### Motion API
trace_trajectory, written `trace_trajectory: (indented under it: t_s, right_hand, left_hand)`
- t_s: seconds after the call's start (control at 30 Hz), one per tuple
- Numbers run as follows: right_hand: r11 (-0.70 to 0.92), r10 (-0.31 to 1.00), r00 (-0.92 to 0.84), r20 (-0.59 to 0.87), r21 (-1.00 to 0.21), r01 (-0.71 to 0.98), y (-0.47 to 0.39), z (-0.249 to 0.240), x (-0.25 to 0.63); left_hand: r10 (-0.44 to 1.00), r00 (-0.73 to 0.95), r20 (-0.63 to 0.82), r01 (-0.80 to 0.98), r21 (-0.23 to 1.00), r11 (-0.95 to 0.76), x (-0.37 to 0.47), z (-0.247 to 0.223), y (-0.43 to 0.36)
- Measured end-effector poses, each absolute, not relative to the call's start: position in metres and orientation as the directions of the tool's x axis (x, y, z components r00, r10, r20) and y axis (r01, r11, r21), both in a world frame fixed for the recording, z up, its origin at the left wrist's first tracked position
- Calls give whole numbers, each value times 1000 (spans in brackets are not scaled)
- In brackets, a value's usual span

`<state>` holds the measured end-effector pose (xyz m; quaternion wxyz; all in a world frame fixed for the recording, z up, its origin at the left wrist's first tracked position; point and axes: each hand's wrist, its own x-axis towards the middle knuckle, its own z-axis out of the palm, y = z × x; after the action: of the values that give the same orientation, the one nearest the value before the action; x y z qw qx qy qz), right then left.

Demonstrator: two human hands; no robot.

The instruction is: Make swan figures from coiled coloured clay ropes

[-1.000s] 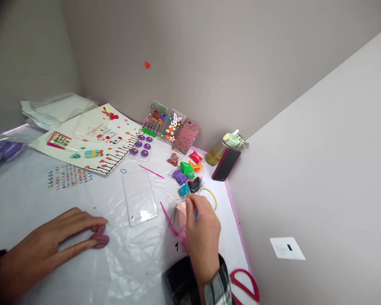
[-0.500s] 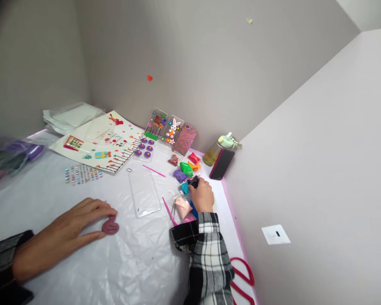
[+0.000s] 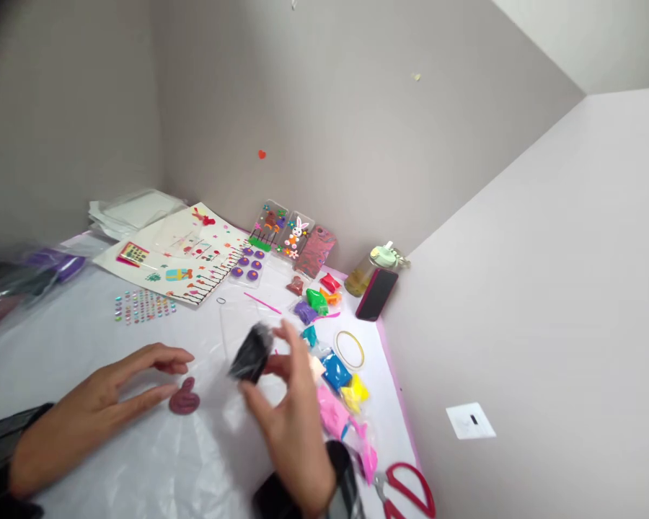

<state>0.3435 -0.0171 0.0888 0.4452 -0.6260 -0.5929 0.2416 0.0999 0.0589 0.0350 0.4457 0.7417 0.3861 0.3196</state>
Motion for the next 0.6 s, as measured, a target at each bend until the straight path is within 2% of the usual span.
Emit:
trace_trajectory:
  t_s: [0.1,0.2,0.4,0.5,0.6]
  right_hand:
    - [216,952,71,298,-817,534,-27,74,316]
    - [255,944,32,328,-789,559,-27,64,308]
    - [276,933,23,359,-755,594,-29,59,315]
    - [237,951,54,306,-827,509,-31,57,312]
    - [139,973,139,186,-945,297,-31,53,306]
  left_hand:
    - [852,522,45,143,980,-139,106,54,55]
    - [843,538,3,21,1000,-17,116,69,55]
    - [837,541,-85,-61,988,139,132,71,64]
    - [824,560,-81,-90,983,158,135,71,63]
    - [819,570,-62,-83,988,133,135,72,60]
